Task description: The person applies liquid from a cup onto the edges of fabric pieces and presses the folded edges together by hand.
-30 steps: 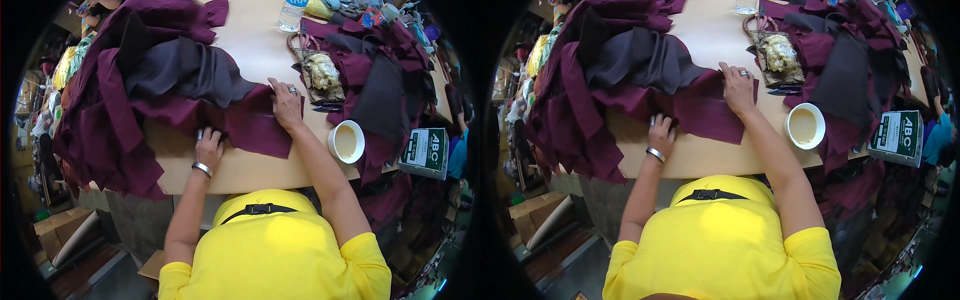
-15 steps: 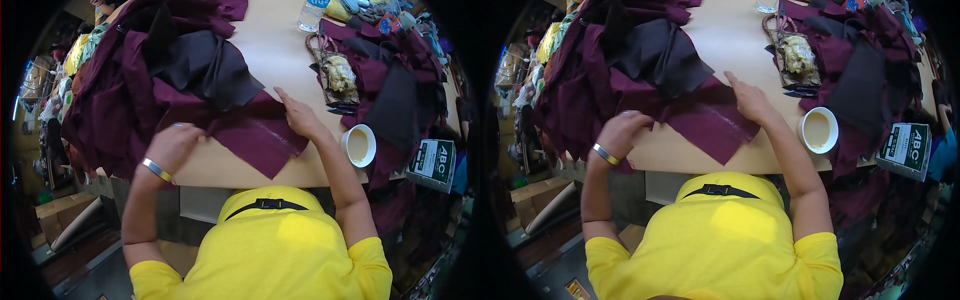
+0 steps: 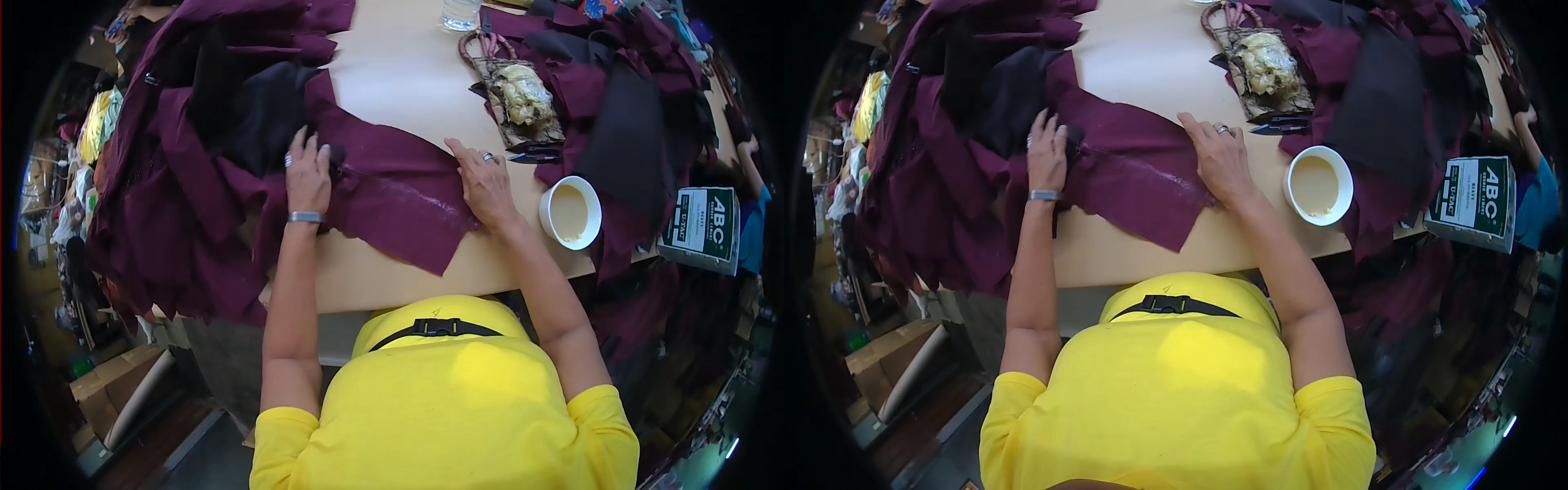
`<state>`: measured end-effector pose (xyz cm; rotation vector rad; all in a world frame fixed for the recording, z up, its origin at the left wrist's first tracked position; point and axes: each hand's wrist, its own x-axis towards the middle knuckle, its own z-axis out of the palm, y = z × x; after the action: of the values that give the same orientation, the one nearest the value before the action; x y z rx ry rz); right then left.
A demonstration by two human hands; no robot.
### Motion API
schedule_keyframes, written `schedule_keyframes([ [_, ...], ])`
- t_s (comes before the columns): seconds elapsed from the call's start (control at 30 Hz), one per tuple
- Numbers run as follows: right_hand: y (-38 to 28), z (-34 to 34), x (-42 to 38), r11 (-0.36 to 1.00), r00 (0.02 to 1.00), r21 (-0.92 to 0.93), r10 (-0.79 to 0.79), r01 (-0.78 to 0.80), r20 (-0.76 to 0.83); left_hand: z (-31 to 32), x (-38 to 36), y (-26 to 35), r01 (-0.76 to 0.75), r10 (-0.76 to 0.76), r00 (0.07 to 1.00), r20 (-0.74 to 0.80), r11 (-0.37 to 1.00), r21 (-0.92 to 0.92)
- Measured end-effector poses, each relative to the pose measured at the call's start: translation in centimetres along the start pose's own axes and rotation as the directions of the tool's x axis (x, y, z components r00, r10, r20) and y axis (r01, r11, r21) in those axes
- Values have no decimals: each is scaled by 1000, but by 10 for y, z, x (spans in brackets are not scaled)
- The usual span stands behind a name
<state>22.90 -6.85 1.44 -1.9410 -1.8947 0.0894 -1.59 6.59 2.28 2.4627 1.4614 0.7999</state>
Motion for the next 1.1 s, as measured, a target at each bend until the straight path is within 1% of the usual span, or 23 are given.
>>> schedule_keyframes([
  [0.07,0,-4,-4,1000,999,16,27,-26,-26,-18,-2,14,-144,139,972,-187,990,-14],
  [0.1,0,-5,-6,999,999,23,37,-36,-39,-29,-3,32,-260,280,922,-268,959,111],
  [0.17,3,-1,-13,1000,992,31,4,0,-123,-23,-15,46,-466,460,873,-161,885,0],
  [0.2,4,1,-16,999,986,36,-14,20,-164,-19,-20,51,-553,545,831,-115,831,-62],
  [0.23,5,1,-17,999,986,48,-17,25,-164,-13,-24,55,-573,583,812,38,807,-139],
  [0.27,6,2,-17,998,986,60,-19,29,-165,-8,-27,59,-579,617,765,187,785,-219],
  [0.3,7,2,-18,997,986,72,-20,32,-165,-7,-26,62,-610,641,732,228,767,-199],
  [0.4,10,4,-18,996,987,67,-50,61,-154,-5,-12,54,-533,577,692,434,814,-232],
  [0.53,14,6,-14,993,982,60,-90,101,-168,-8,-2,46,-541,547,654,523,821,-183],
  [0.67,16,6,-9,993,984,59,-87,97,-155,-6,4,38,-497,515,669,535,846,-194],
  [0.87,16,6,-8,995,987,40,-81,88,-140,-3,8,35,-394,499,681,536,867,-305],
  [1.1,14,3,-8,994,988,71,-69,79,-139,-2,7,35,-398,507,688,520,862,-313],
])
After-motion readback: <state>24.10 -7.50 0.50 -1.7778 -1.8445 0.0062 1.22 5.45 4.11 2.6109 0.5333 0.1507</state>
